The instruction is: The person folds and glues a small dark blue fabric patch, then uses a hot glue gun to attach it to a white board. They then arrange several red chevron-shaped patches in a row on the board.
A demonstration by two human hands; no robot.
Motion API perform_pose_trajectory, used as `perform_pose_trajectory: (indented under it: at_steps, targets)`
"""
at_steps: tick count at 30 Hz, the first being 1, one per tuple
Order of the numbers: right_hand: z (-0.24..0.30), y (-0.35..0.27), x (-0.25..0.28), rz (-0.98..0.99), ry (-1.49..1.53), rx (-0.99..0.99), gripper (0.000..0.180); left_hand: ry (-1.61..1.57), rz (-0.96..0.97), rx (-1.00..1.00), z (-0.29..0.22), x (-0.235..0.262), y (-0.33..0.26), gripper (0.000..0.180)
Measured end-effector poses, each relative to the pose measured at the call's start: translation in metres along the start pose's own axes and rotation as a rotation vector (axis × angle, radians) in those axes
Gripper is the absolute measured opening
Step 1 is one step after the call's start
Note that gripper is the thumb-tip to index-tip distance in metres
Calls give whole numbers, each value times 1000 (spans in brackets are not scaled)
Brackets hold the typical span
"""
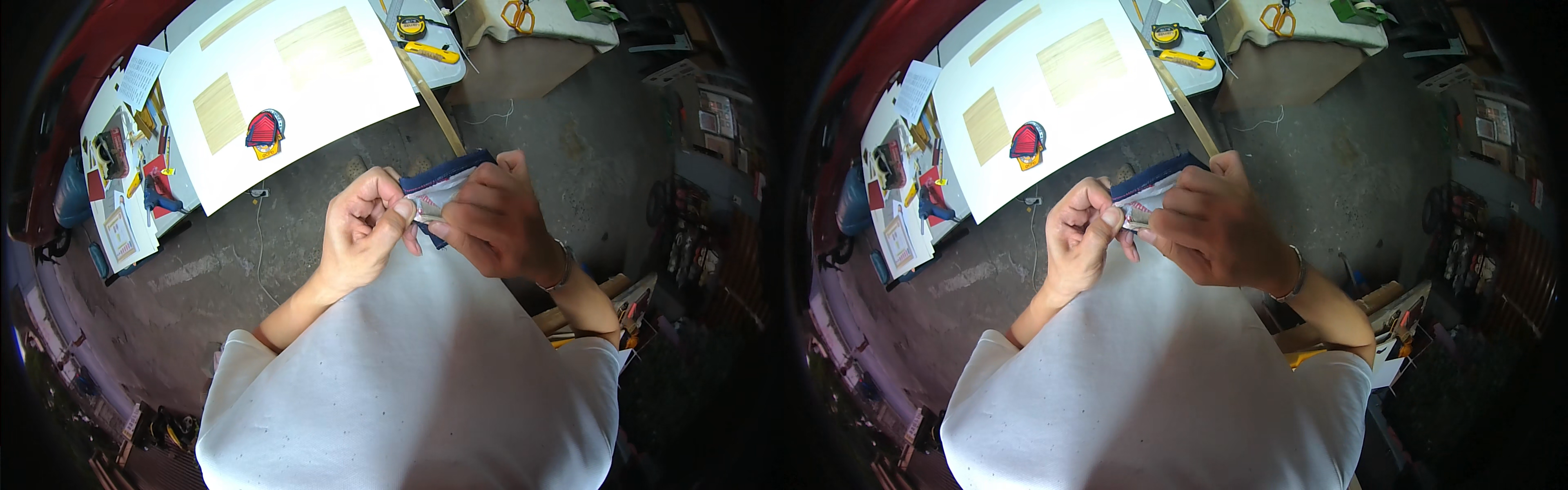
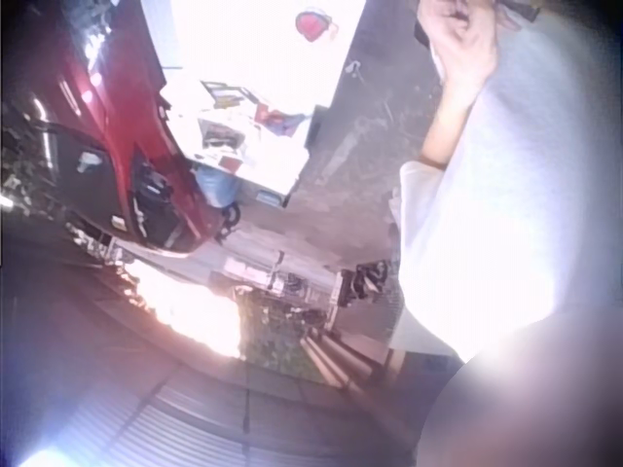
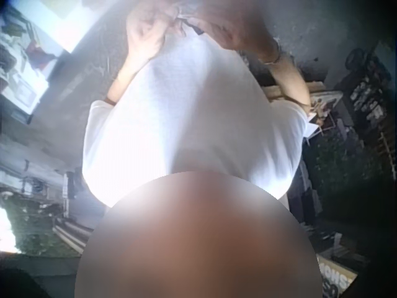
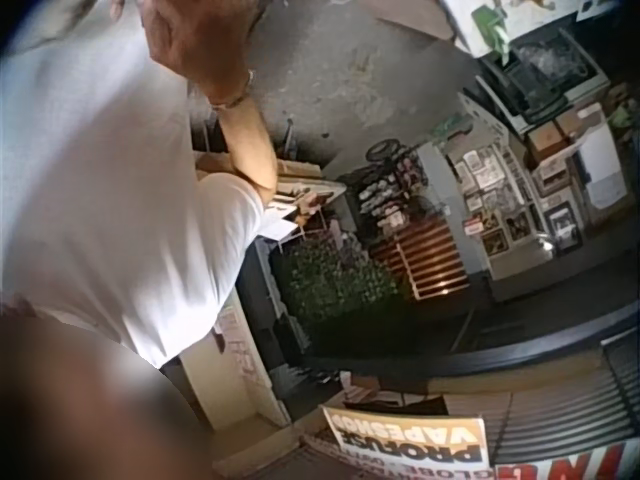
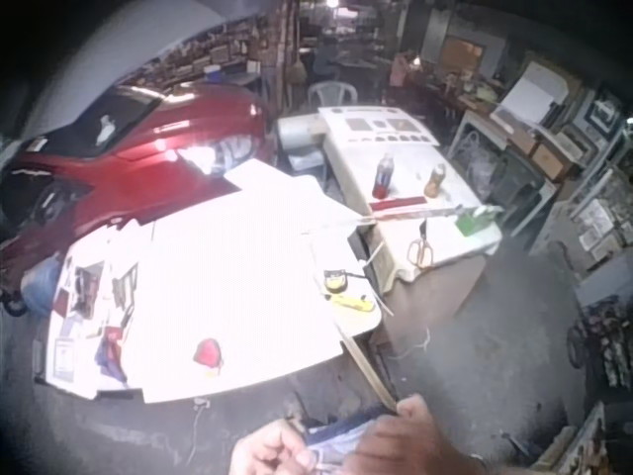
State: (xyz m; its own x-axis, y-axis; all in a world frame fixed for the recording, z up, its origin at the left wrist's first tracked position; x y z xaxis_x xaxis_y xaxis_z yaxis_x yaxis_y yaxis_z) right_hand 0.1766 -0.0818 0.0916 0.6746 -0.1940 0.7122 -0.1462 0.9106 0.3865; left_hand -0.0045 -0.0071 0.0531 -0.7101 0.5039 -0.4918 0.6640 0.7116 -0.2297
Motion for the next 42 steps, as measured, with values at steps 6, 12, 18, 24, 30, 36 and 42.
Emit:
perform_pose_trajectory:
  at_steps: [6,12,18,24,30,36,42]
  targets:
    - [11,-1,-6,-127,-19,-41,17,-50,-58,-26,-1,-2,-3,12]
    - [8,0,-14,-119,-3,-158,14,-144,6,-16,9,9,9,11]
    - [-15,6,-36,-200,13,-445,21,21,-24,70,31,22,29,24]
    - [-30,8,-44,-310,124,-739,30,305,-115,-239,35,19,29,64]
    - [-22,11,-50,-356,66,-687,24,824,-231,-534,11,31,32,37]
    - [-14,15,-44,-370,-75,-664,23,980,-257,-748,-1,26,31,29]
    - [-11,21,-36,-324,-168,-586,21,918,-183,-759,-2,29,34,26]
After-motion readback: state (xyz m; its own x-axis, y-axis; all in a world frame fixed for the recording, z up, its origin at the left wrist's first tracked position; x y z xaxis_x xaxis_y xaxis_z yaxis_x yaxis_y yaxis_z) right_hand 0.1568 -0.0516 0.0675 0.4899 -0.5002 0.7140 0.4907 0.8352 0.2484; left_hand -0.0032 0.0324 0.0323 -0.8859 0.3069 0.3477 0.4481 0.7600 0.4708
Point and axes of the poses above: each hand's wrist, its own y-axis towards the middle knuckle, its own x-axis out of the back of the hand, z = x × y, the point moved 2 cm from there along y, towards the middle knuckle, and after that the axes turned 3 degrees about -z, right-handed, at the moved point
